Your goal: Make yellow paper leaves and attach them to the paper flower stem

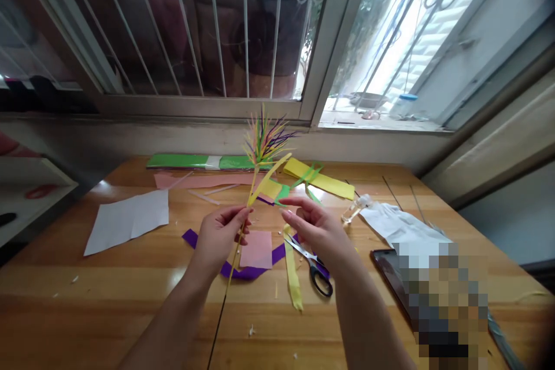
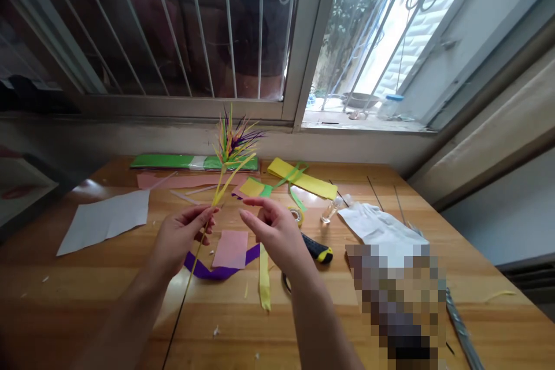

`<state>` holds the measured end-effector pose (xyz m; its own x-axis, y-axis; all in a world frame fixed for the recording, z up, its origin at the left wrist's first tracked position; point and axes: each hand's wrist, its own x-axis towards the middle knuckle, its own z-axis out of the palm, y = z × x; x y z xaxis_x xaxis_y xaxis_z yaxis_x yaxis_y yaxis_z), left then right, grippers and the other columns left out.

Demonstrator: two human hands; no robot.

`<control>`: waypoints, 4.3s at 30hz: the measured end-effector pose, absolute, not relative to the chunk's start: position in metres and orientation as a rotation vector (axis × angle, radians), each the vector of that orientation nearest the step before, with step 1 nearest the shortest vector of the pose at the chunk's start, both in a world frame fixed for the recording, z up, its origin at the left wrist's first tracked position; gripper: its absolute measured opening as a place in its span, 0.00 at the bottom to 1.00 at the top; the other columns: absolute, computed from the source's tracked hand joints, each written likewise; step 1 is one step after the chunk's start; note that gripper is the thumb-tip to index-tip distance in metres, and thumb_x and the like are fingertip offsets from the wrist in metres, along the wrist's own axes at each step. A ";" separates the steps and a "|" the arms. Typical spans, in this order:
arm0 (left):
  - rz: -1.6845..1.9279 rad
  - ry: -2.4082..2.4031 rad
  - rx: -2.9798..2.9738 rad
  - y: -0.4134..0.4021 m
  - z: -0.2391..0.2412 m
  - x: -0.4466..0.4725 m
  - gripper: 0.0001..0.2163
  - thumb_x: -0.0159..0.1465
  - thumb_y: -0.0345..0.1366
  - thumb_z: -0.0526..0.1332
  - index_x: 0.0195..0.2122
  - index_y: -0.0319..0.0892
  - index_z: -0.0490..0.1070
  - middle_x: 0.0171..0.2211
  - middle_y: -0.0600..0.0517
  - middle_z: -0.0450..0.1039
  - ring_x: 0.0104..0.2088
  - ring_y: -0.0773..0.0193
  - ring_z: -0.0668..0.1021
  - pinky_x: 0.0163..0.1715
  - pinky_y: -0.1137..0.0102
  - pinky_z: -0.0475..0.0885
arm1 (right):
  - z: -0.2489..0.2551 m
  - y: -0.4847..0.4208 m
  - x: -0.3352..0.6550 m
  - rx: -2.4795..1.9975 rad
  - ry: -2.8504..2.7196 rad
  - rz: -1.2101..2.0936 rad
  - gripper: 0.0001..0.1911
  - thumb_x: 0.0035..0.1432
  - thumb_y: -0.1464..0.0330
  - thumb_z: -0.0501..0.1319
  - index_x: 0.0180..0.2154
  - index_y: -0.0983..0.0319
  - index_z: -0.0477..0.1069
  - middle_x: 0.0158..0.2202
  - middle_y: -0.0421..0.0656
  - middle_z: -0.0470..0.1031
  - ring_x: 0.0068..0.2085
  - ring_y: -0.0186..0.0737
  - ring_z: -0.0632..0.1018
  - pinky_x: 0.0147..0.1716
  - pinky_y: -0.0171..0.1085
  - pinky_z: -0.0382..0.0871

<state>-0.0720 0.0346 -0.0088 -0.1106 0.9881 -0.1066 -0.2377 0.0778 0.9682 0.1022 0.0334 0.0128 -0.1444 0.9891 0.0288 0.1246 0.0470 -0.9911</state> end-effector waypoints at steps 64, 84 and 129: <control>1.209 1.246 0.868 0.070 -0.038 -0.074 0.17 0.41 0.45 0.69 0.28 0.37 0.76 0.20 0.55 0.69 0.19 0.74 0.67 0.14 0.79 0.60 | -0.104 -0.010 0.132 -1.744 -1.988 0.614 0.11 0.52 0.66 0.62 0.22 0.61 0.63 0.27 0.41 0.69 0.33 0.42 0.67 0.33 0.38 0.58; 1.228 1.560 1.281 0.073 -0.061 -0.075 0.13 0.53 0.44 0.61 0.34 0.41 0.75 0.25 0.52 0.71 0.24 0.65 0.73 0.18 0.75 0.66 | -0.089 -0.015 0.159 -0.490 -1.035 1.877 0.24 0.33 0.61 0.71 0.15 0.62 0.56 0.25 0.39 0.64 0.24 0.32 0.68 0.22 0.31 0.59; 0.639 2.414 2.029 0.024 -0.116 -0.086 0.16 0.64 0.39 0.48 0.37 0.43 0.76 0.36 0.46 0.74 0.38 0.55 0.73 0.37 0.66 0.67 | -0.107 -0.019 0.151 -0.194 -0.691 2.133 0.24 0.32 0.63 0.73 0.15 0.64 0.57 0.25 0.39 0.68 0.19 0.28 0.69 0.13 0.26 0.62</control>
